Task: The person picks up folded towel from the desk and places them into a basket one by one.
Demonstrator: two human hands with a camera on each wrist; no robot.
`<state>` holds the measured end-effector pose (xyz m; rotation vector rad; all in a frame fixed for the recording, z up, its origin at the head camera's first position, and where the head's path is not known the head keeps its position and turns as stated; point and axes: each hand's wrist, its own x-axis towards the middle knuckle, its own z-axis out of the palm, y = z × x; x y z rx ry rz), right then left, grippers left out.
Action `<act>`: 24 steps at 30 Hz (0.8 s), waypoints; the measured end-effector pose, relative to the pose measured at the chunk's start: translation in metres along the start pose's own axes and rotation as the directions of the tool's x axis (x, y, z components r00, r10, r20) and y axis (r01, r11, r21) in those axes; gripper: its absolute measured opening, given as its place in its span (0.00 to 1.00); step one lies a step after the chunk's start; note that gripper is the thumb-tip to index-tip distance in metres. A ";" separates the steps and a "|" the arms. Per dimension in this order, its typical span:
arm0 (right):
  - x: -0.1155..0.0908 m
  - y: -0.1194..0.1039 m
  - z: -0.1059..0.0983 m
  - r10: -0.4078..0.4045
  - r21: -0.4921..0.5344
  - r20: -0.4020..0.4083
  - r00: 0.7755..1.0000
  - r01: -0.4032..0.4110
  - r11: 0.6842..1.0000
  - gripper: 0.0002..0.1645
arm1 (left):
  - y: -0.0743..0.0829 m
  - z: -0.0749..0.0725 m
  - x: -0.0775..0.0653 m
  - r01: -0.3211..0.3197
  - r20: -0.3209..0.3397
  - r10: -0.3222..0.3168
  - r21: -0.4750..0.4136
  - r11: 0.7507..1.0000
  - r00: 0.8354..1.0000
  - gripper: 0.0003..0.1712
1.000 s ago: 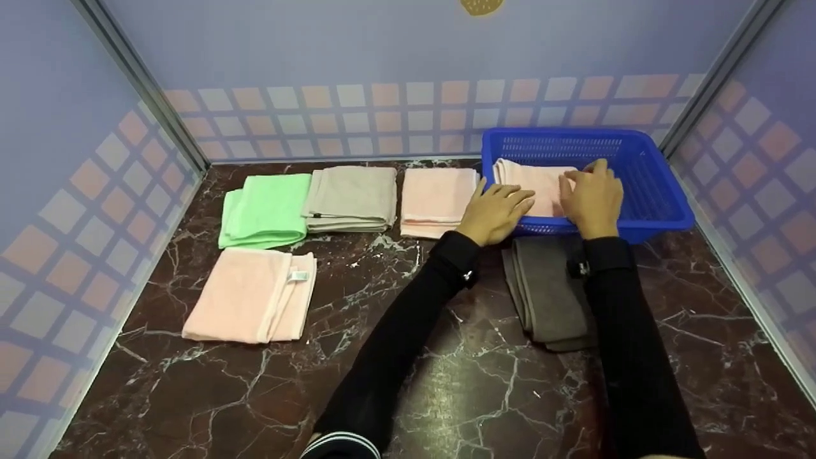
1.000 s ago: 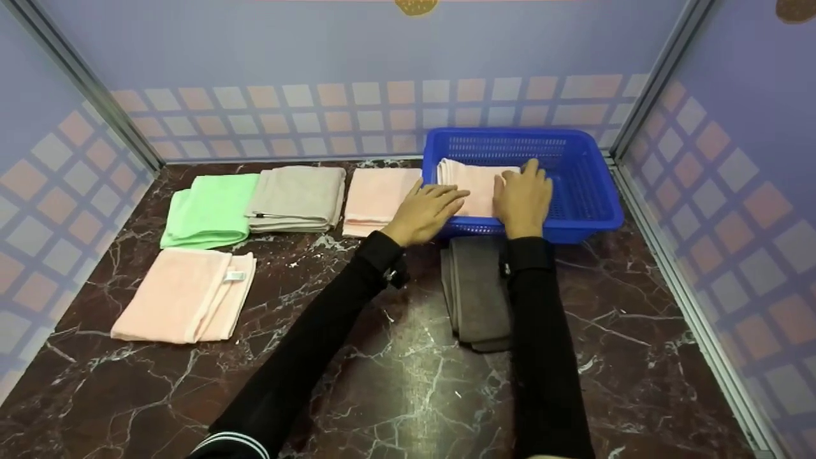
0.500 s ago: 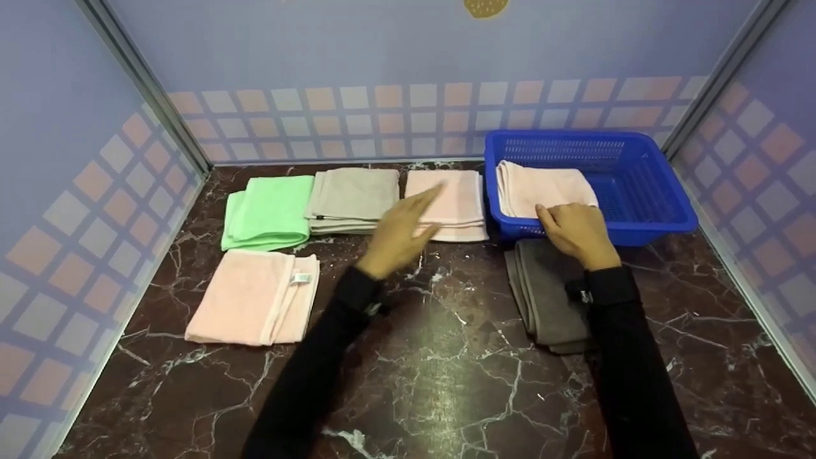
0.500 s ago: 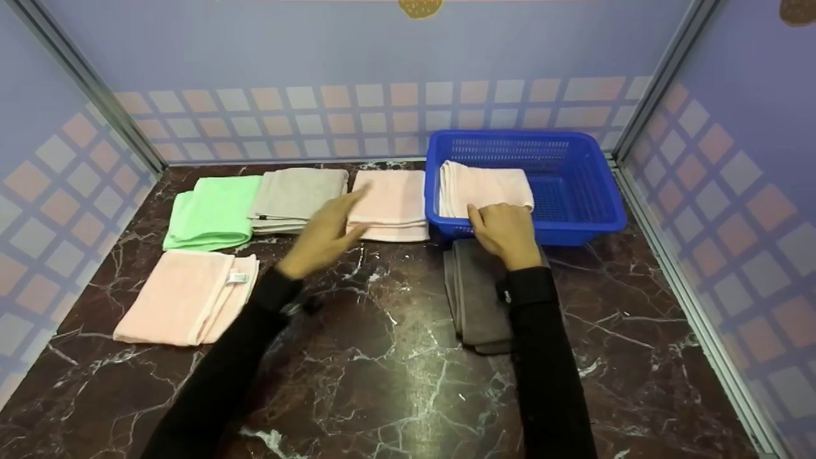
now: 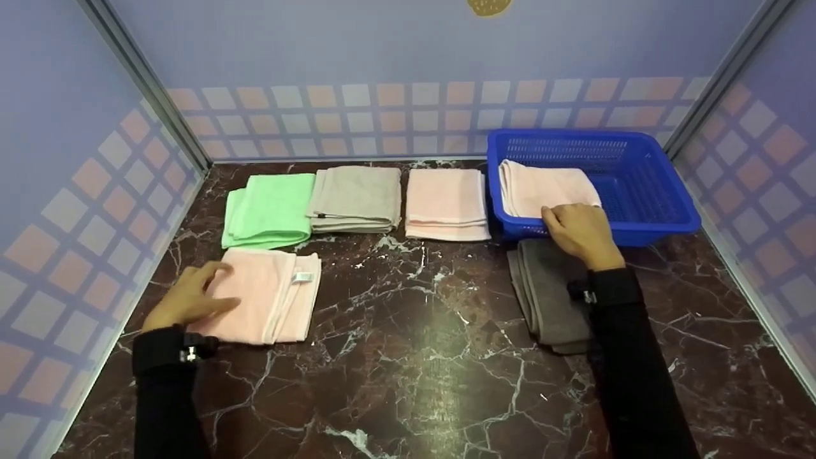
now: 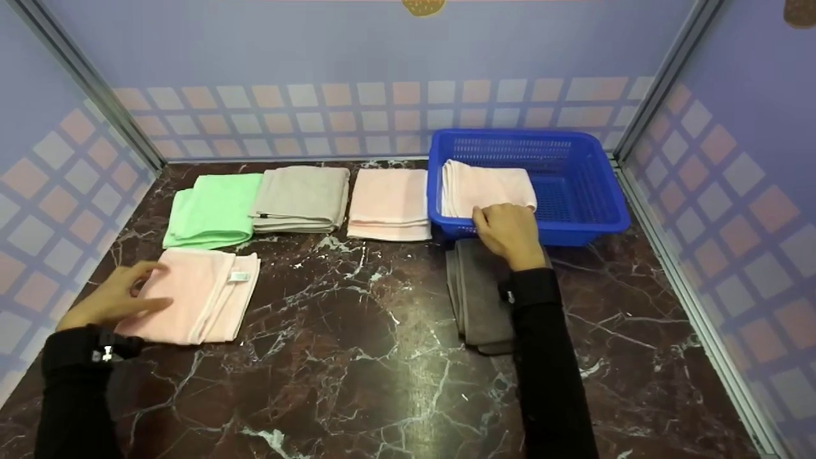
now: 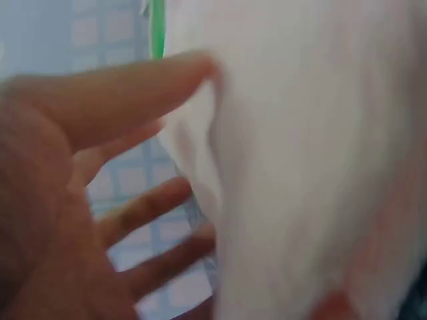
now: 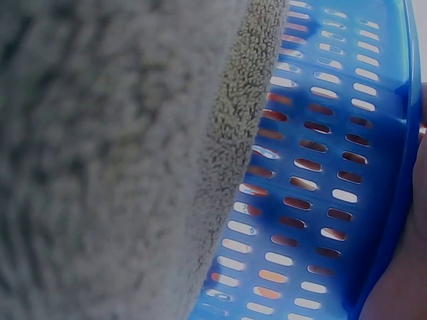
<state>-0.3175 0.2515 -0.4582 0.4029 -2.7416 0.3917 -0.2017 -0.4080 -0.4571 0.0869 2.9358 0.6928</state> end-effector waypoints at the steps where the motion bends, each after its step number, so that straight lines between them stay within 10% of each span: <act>1: 0.000 0.001 -0.001 0.004 -0.002 -0.002 1.000 -0.004 1.000 0.33 | -0.004 -0.001 -0.001 -0.015 0.040 0.016 -0.030 0.999 0.999 0.38; 9: 0.001 0.002 -0.001 0.012 -0.015 0.019 1.000 -0.012 1.000 0.33 | 0.030 0.021 0.022 -0.082 0.178 0.095 -0.079 0.993 0.979 0.35; 19: 0.000 0.000 0.001 0.000 -0.022 0.000 1.000 0.000 1.000 0.32 | 0.189 0.119 0.053 -0.133 0.211 0.153 -0.107 0.985 0.965 0.34; 24: 0.000 -0.001 0.001 -0.004 -0.021 -0.014 1.000 0.004 1.000 0.32 | 0.235 0.146 0.056 -0.187 0.206 0.206 -0.107 0.976 0.957 0.34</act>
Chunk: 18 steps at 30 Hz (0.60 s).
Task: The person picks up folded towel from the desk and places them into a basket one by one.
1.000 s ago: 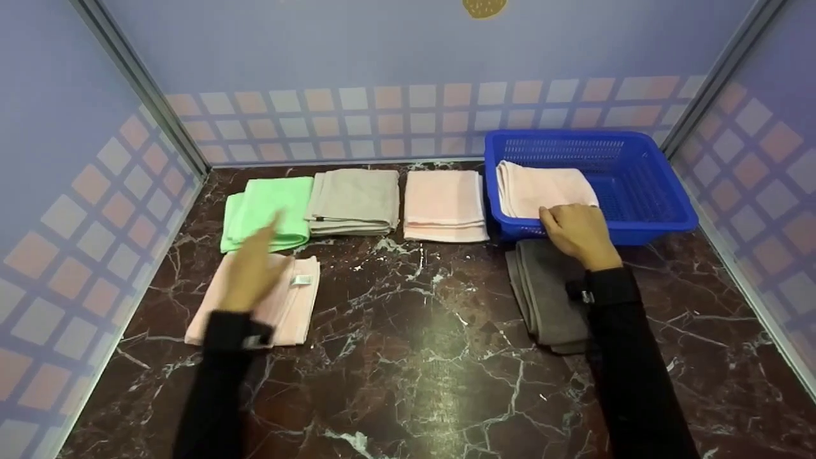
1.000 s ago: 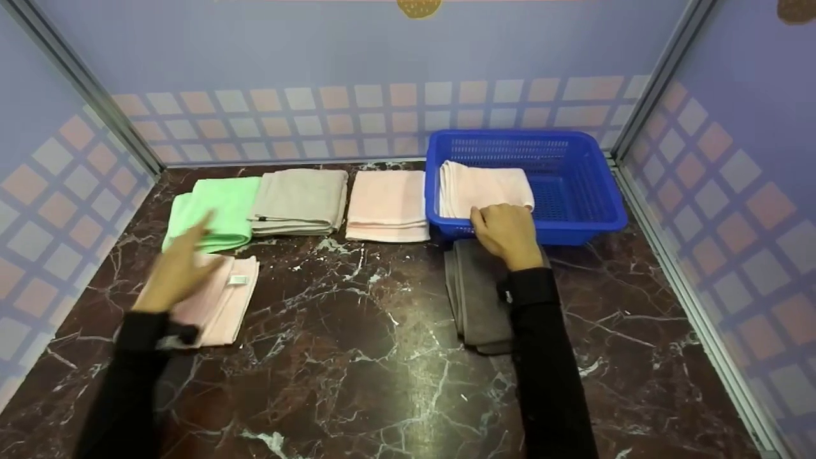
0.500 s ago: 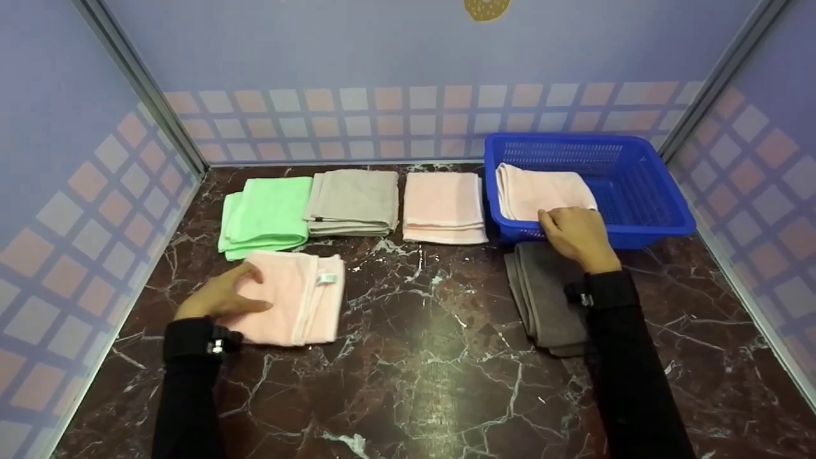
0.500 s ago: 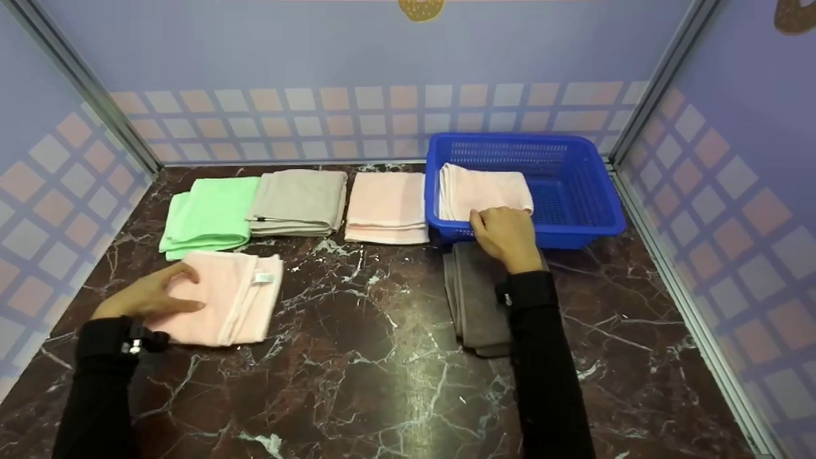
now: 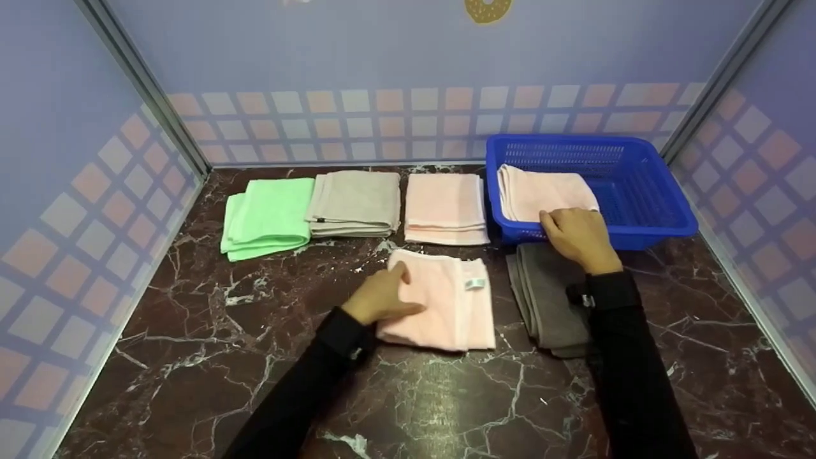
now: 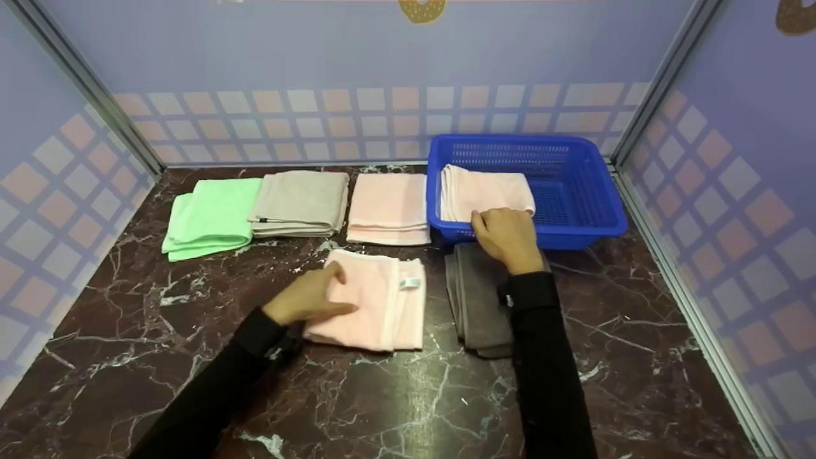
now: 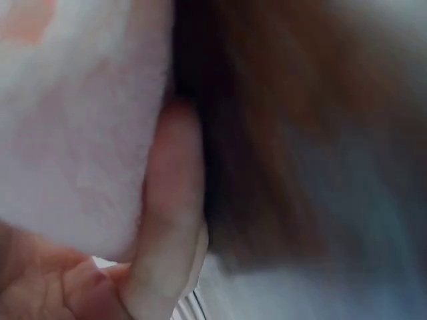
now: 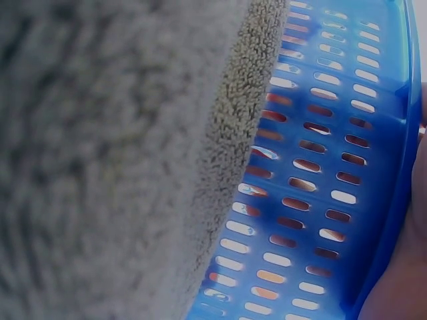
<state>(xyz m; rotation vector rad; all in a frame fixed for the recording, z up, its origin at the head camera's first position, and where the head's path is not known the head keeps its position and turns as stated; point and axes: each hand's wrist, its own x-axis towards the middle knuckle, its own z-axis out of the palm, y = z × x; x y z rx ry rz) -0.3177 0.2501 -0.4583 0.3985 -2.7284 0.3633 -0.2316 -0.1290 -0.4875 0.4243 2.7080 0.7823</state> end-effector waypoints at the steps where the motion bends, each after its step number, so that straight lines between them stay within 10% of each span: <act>1: 0.000 0.000 -0.001 0.000 0.000 -0.002 1.000 0.000 1.000 0.32 | 0.005 0.003 0.002 -0.011 -0.005 0.011 0.007 1.000 1.000 0.35; 13: -0.001 -0.009 -0.012 0.110 0.022 0.065 0.992 -0.112 0.993 0.27 | 0.010 0.009 0.004 -0.083 -0.025 0.084 0.018 0.996 0.996 0.33; 18: -0.008 -0.030 -0.020 0.106 0.060 -0.084 0.991 -0.101 0.993 0.17 | 0.010 0.010 0.004 -0.085 -0.028 0.086 0.018 0.996 0.996 0.33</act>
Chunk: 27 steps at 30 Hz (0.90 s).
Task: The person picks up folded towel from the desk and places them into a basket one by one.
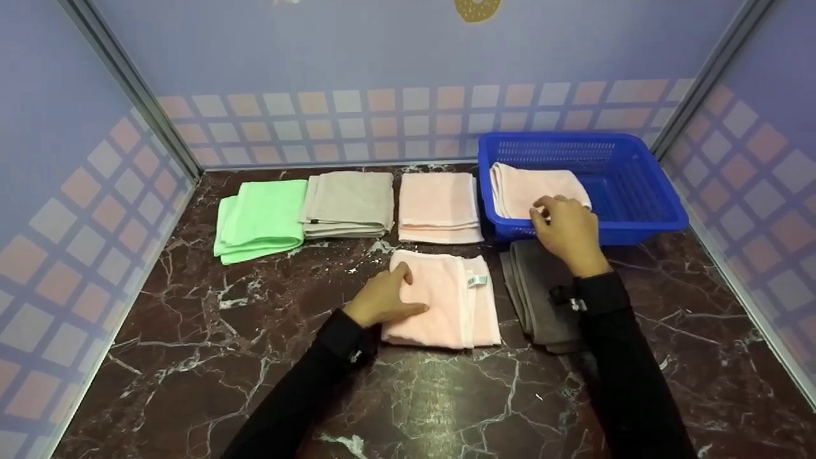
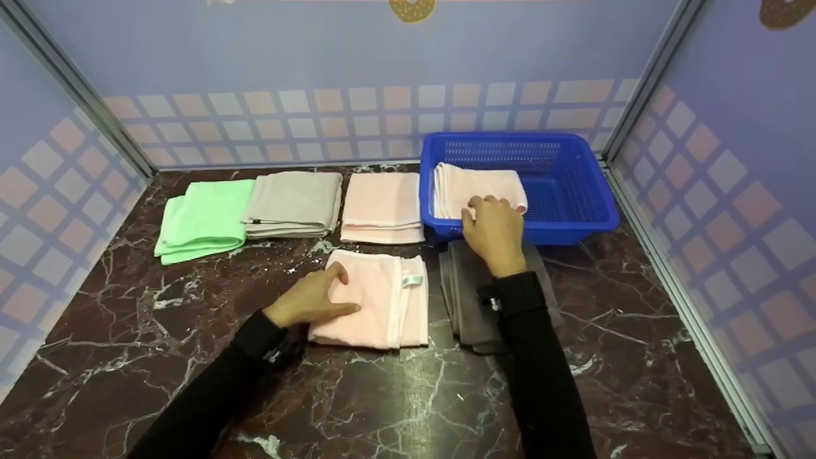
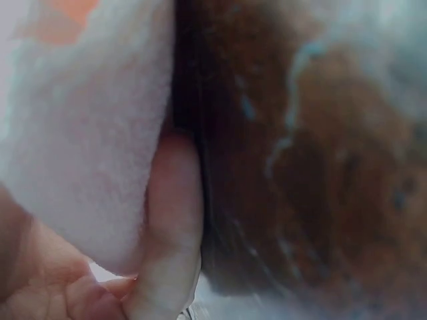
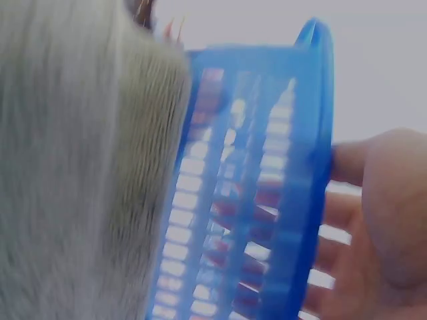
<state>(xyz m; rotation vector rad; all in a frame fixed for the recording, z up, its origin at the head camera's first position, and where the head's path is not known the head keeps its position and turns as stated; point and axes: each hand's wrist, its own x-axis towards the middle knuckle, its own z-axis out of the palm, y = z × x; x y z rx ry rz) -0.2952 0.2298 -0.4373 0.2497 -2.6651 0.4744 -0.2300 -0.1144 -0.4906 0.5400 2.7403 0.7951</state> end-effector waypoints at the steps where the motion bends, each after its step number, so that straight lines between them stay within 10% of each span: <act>1: -0.001 -0.007 -0.001 -0.021 0.027 -0.049 0.999 0.022 0.999 0.16 | -0.001 0.000 0.000 -0.002 -0.004 0.002 0.003 1.000 1.000 0.33; 5: -0.016 -0.037 -0.003 -0.104 0.174 -0.140 0.985 0.128 0.977 0.11 | -0.002 -0.001 0.000 -0.013 -0.010 0.013 0.004 1.000 1.000 0.33; 10: -0.045 -0.068 0.015 -0.187 0.258 0.144 0.972 0.145 0.955 0.19 | -0.005 -0.004 0.002 -0.019 0.017 0.019 0.002 1.000 1.000 0.28; 14: -0.061 -0.078 0.037 -0.125 0.119 0.355 0.926 0.088 0.989 0.35 | -0.007 -0.010 0.002 -0.007 0.052 0.007 -0.012 1.000 0.999 0.24; 19: -0.068 -0.083 0.053 -0.013 0.045 0.403 0.915 -0.005 0.999 0.41 | -0.007 -0.014 0.004 0.012 0.082 -0.008 -0.051 0.999 0.997 0.25; 27: -0.077 -0.105 0.066 -0.106 0.210 0.464 0.879 0.006 0.978 0.58 | -0.003 -0.007 0.001 0.051 0.050 -0.046 -0.101 0.994 0.998 0.24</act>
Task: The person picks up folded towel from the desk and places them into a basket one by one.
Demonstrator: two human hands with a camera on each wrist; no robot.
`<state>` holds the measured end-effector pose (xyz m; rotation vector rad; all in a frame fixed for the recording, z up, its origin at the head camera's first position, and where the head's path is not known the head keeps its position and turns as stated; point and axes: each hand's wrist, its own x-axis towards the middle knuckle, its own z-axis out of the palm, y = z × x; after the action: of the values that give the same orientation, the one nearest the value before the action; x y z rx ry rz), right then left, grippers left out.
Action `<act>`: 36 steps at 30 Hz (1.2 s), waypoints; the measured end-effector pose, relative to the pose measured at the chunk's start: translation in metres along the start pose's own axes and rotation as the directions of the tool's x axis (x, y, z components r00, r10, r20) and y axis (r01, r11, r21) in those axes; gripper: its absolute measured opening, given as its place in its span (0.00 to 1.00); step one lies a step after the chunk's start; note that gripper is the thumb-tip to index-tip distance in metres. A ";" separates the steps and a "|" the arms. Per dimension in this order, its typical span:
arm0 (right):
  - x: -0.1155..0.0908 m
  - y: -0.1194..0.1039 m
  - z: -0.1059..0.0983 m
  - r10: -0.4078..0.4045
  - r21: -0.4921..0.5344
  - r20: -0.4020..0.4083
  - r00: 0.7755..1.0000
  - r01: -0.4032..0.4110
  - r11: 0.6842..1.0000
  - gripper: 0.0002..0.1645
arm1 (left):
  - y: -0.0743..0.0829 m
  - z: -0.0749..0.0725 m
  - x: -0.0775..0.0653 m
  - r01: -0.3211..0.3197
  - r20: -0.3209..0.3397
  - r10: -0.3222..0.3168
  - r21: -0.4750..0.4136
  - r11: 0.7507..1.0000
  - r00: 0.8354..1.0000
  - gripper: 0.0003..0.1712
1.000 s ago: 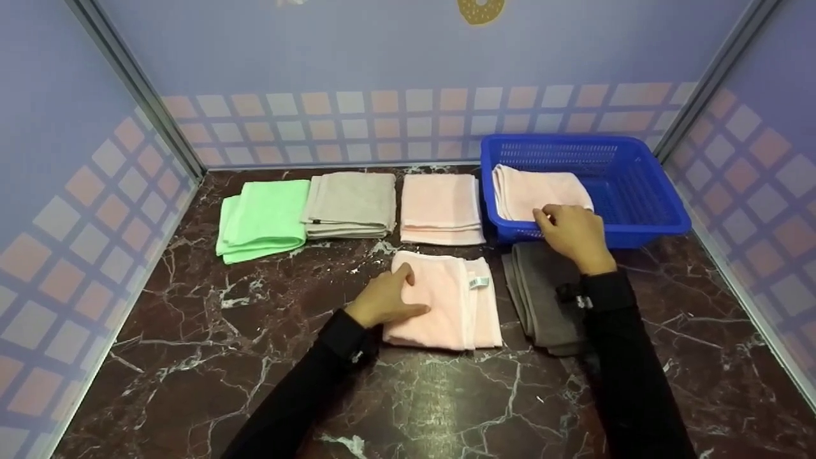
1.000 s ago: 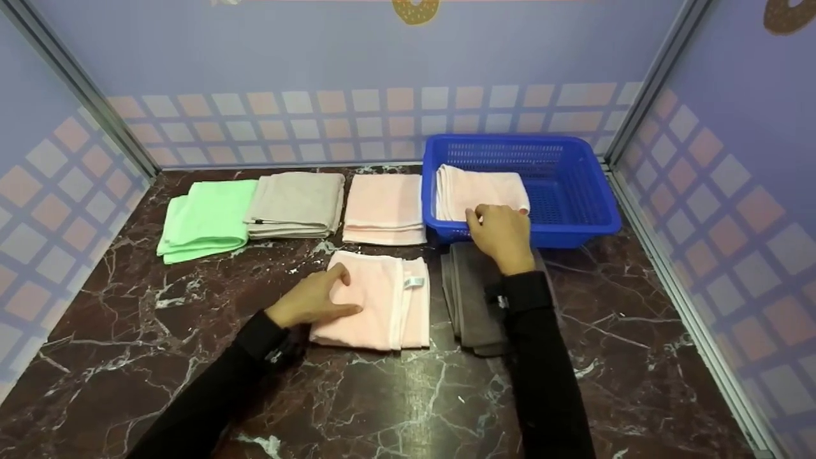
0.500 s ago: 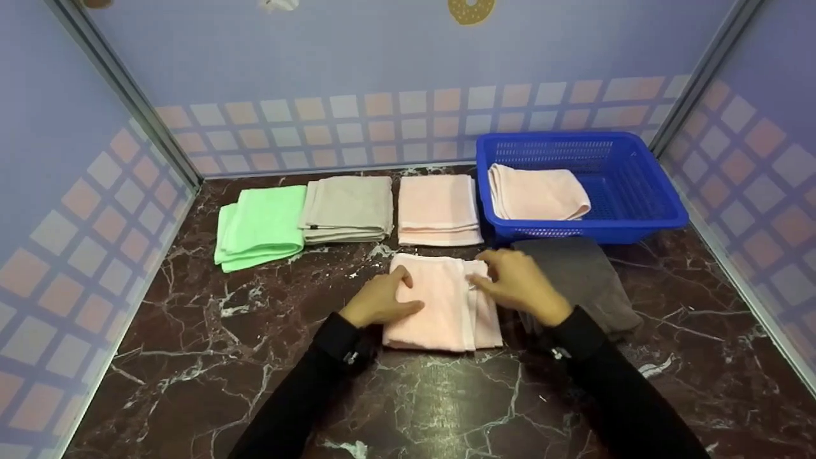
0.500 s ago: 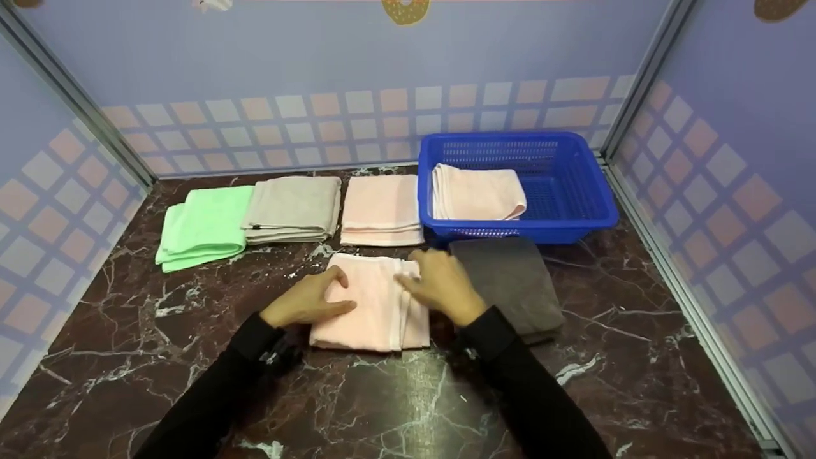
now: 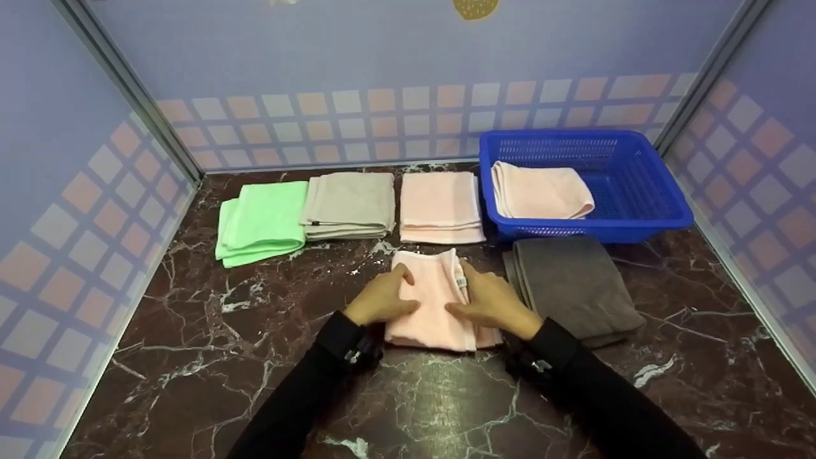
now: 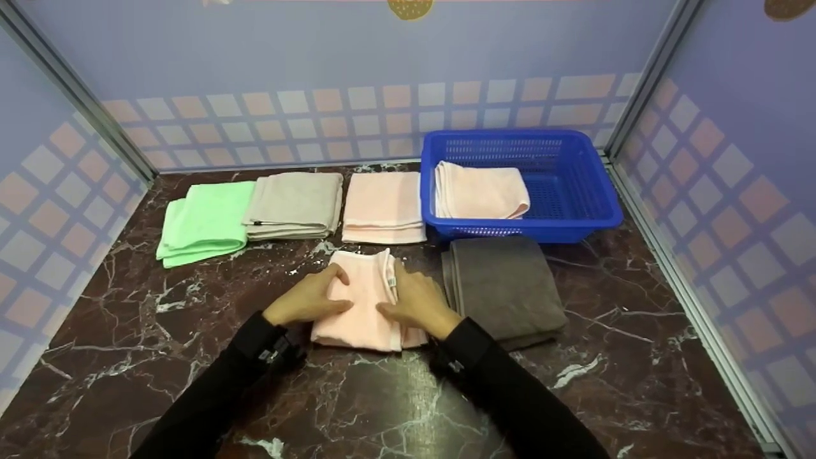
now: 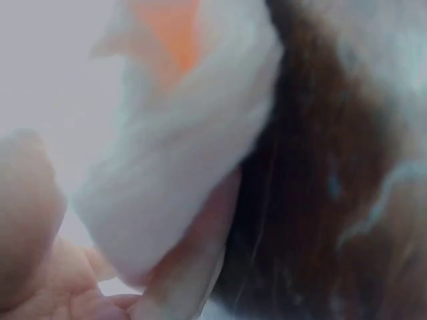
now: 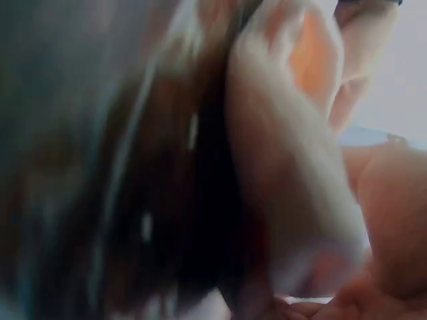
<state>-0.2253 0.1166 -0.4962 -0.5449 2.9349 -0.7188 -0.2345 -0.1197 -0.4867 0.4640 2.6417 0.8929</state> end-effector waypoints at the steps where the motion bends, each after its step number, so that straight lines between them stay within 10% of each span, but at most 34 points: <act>1: 0.001 0.000 0.001 -0.007 0.023 -0.007 1.000 0.007 1.000 0.58 | 0.001 0.001 0.000 0.001 -0.004 -0.001 -0.003 1.000 1.000 0.24; 11: 0.002 0.007 0.007 -0.096 0.286 0.012 0.995 0.089 0.954 0.49 | -0.002 0.007 0.001 -0.076 -0.028 0.075 -0.064 0.995 0.997 0.22; 20: 0.004 0.008 -0.005 -0.178 0.288 -0.083 0.981 0.194 0.938 0.46 | 0.007 0.002 -0.002 -0.132 -0.131 0.121 -0.077 0.988 0.984 0.22; 23: 0.006 0.008 -0.018 -0.193 0.345 -0.177 0.965 0.244 0.906 0.45 | 0.015 -0.005 -0.003 -0.184 -0.265 0.157 -0.081 0.980 0.951 0.19; 31: 0.017 0.011 -0.063 -0.200 0.363 -0.398 0.895 0.354 0.862 0.41 | 0.041 -0.015 0.008 -0.340 -0.538 0.253 -0.068 0.938 0.804 0.10; 36: 0.028 0.023 -0.086 -0.188 0.317 -0.475 0.860 0.366 0.875 0.38 | 0.055 -0.016 0.031 -0.403 -0.510 0.283 -0.140 0.904 0.812 0.24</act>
<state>-0.2723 0.1631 -0.4304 -0.8837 2.9635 -1.6261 -0.2573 -0.0748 -0.4460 0.7641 2.8635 1.6160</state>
